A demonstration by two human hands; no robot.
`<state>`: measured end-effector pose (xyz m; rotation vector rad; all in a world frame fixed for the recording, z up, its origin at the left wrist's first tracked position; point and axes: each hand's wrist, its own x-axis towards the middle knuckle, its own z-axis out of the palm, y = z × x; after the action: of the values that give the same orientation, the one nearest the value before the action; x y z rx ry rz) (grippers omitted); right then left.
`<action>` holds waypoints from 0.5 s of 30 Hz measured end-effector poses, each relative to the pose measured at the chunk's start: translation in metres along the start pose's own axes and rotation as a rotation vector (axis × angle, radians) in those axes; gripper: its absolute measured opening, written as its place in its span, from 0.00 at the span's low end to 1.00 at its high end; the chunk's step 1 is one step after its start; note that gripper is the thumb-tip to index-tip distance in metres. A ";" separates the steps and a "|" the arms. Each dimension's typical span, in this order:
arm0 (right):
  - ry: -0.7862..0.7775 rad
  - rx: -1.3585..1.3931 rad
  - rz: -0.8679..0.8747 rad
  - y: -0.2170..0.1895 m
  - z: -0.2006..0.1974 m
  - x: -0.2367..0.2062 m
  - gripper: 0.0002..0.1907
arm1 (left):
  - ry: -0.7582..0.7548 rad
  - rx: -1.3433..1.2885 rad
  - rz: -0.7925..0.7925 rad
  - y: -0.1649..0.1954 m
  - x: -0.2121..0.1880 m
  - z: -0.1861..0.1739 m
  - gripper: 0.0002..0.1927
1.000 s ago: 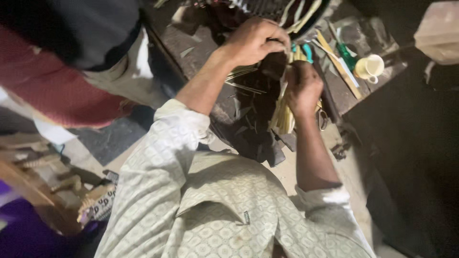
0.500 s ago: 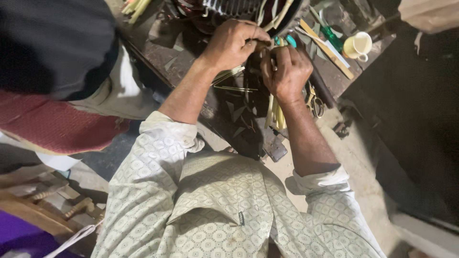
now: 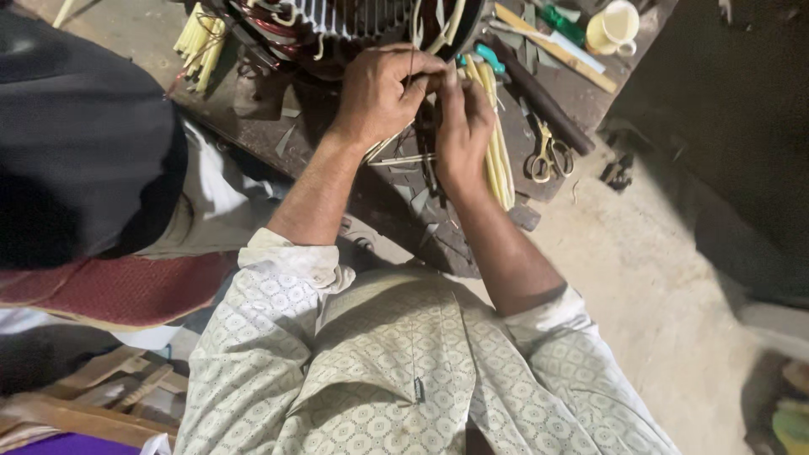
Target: The person inserts thin wooden sticks into slots of a motor stator to separate copper windings, then uses pliers to trim excess material. The person repeats this process across multiple slots while seated on the floor.
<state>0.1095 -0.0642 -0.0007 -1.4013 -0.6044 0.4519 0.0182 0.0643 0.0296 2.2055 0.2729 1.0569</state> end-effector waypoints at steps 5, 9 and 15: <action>0.067 0.163 0.217 0.013 -0.040 -0.028 0.14 | -0.038 -0.032 -0.009 -0.004 -0.002 0.001 0.05; 0.105 -0.043 -0.045 0.016 -0.093 -0.024 0.18 | -0.077 -0.090 -0.055 -0.011 -0.002 0.000 0.05; -0.209 -1.295 -1.350 -0.033 -0.097 0.064 0.21 | -0.103 -0.147 0.006 -0.015 0.003 -0.003 0.07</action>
<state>0.2184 -0.1034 0.0342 -1.6726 -2.0046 -1.0901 0.0193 0.0786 0.0229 2.1215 0.1389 0.9331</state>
